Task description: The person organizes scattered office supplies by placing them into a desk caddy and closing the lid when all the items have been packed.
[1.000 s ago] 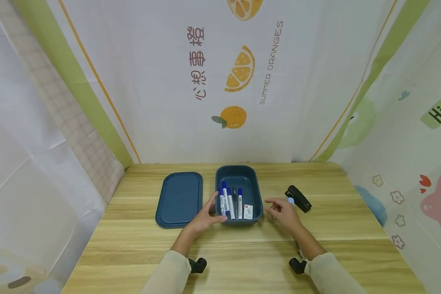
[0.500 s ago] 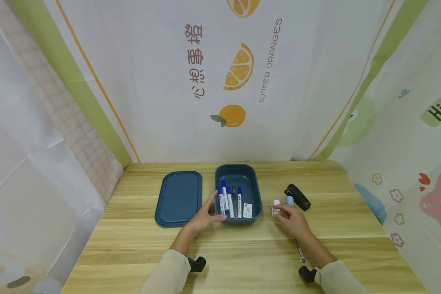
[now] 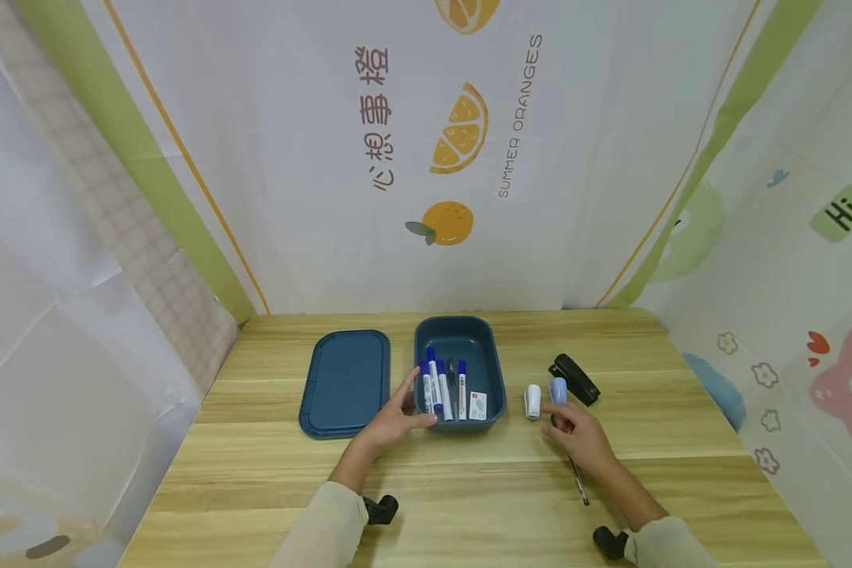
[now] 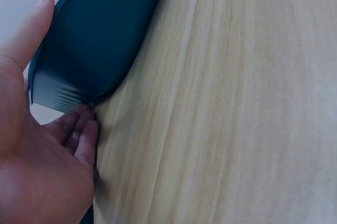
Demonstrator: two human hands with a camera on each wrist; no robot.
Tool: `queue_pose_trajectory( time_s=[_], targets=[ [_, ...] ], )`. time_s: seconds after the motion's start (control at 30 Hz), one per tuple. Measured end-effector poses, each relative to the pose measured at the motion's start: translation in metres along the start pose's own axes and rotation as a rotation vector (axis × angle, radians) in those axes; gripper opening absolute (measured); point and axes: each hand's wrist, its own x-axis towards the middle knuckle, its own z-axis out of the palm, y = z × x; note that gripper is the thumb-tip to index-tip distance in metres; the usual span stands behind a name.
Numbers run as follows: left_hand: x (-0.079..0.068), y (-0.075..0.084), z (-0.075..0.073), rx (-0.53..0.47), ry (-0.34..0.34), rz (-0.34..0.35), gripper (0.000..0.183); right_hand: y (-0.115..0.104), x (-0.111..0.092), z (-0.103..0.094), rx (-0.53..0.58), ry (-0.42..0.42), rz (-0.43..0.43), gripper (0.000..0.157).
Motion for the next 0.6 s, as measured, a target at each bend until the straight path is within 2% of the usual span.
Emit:
queue_pose_trajectory(
  time_s=[0.37,0.6],
  targets=[
    [-0.001,0.002,0.002,0.001,-0.005,0.007,0.098,0.003,-0.01,-0.006,-0.06,-0.02,-0.008,0.027],
    [-0.003,0.002,0.001,-0.008,-0.001,0.006,0.098,0.007,-0.015,-0.009,-0.083,-0.074,0.067,0.029]
  ],
)
